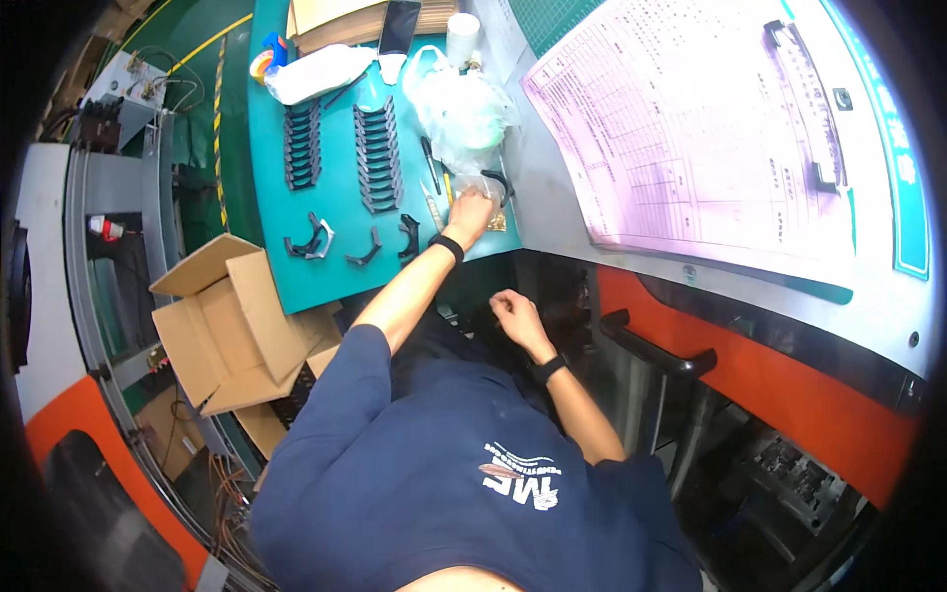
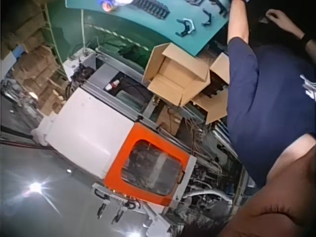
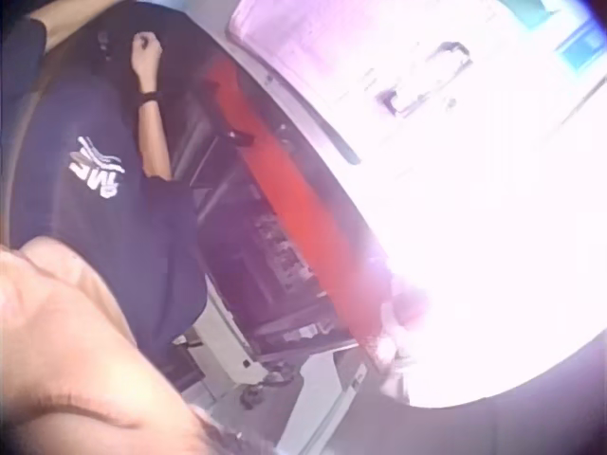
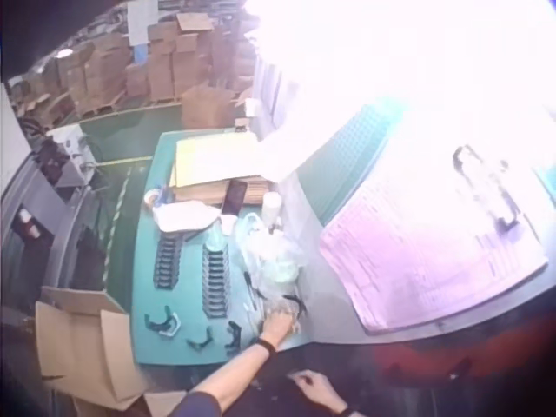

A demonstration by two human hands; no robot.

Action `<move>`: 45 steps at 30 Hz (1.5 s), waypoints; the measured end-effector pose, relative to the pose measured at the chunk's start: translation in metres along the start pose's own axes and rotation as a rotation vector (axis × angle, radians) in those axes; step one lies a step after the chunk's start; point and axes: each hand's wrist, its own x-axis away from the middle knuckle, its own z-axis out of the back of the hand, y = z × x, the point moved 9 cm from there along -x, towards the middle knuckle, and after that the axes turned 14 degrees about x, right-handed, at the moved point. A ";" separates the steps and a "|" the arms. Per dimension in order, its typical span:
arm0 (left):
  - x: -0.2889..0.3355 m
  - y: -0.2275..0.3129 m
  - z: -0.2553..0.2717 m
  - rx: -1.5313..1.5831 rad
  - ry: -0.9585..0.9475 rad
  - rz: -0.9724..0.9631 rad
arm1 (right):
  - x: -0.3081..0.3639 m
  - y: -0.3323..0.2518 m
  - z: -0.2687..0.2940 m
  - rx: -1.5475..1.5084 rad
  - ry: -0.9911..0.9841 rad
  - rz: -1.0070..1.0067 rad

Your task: Inspecting plastic components, trimming excess material with a tool, and loading them into an injection molding machine.

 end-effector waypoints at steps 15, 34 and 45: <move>0.012 0.008 0.013 0.039 0.129 -0.288 | 0.054 0.022 0.031 -0.129 0.208 -0.094; 0.269 0.367 0.117 0.189 -0.389 -1.516 | 0.190 -0.019 0.100 -1.520 0.076 0.145; 0.361 0.610 0.099 0.430 -1.044 -1.738 | 0.398 0.085 0.161 -2.134 0.873 0.557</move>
